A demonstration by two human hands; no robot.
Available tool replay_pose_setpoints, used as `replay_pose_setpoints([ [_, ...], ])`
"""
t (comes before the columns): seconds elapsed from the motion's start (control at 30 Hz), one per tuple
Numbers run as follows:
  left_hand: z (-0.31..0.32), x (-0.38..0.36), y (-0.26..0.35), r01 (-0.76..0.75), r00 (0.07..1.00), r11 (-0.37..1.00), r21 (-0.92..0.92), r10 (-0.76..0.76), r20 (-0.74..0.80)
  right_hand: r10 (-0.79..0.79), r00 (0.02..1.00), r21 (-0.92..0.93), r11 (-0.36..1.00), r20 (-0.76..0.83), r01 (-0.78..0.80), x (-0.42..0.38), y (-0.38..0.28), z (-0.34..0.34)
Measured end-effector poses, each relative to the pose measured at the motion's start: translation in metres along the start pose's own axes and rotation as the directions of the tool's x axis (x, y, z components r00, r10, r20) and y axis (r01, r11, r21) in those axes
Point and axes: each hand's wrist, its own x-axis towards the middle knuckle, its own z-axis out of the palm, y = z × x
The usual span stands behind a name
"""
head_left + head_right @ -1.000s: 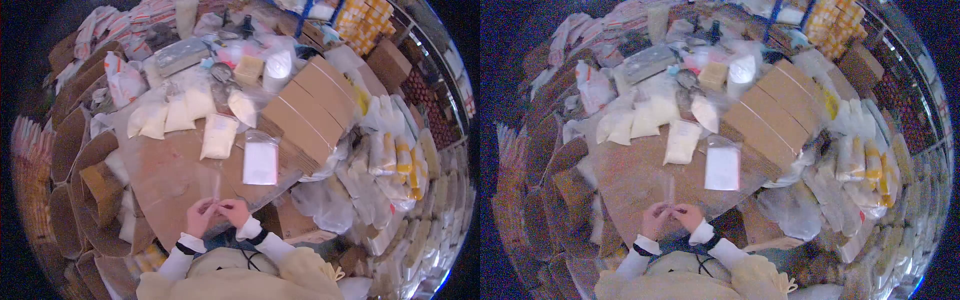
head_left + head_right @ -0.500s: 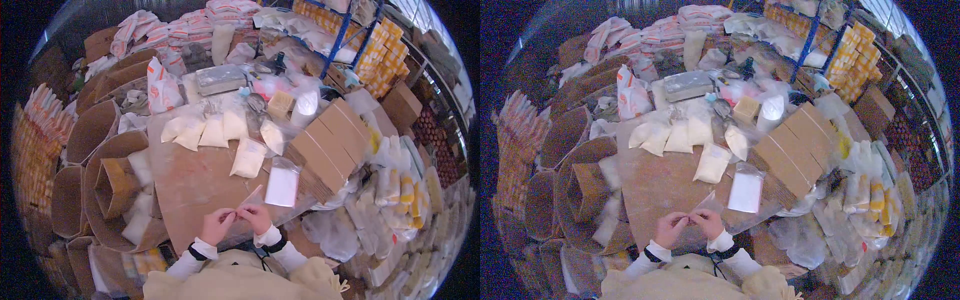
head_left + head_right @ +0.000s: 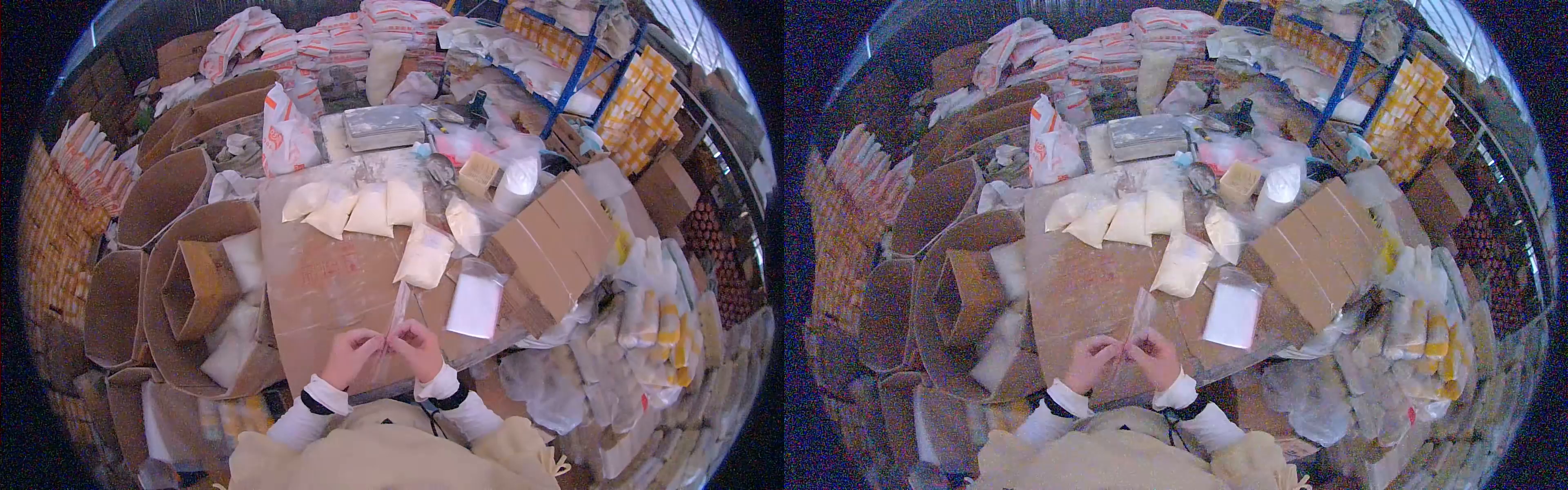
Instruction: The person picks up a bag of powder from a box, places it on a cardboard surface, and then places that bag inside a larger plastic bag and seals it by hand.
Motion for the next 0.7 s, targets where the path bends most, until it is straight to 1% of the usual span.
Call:
replay_pose_setpoints([
  [0.1, -0.003, -0.002, 0.010, 0.021, 0.999, 0.998, -0.061, -0.019, 0.031, -0.010, 0.999, 0.021, 1.000, 0.047, 0.009, 0.001, 0.001, 0.001],
  [0.3, -0.011, 0.001, 0.010, 0.005, 0.996, 1.000, 0.002, -0.005, 0.084, -0.044, 0.995, 0.007, 0.999, 0.091, 0.043, 0.003, 0.004, 0.001],
  [0.4, -0.012, 0.000, 0.016, -0.049, 0.994, 0.997, 0.054, 0.044, 0.099, -0.061, 0.993, -0.009, 0.998, 0.101, 0.062, 0.003, 0.001, 0.001],
  [0.5, -0.013, 0.000, 0.017, -0.067, 0.991, 0.997, 0.043, 0.062, 0.117, -0.077, 0.992, -0.031, 0.996, 0.097, 0.080, 0.003, 0.002, 0.002],
  [0.6, -0.008, -0.003, 0.011, -0.088, 0.994, 0.991, 0.096, 0.082, 0.067, -0.078, 0.995, -0.142, 0.986, 0.058, 0.085, 0.003, 0.010, 0.004],
  [0.7, -0.006, -0.006, 0.014, -0.083, 0.996, 0.977, 0.199, 0.073, 0.052, -0.101, 0.994, -0.226, 0.968, 0.033, 0.106, 0.004, 0.013, 0.004],
])
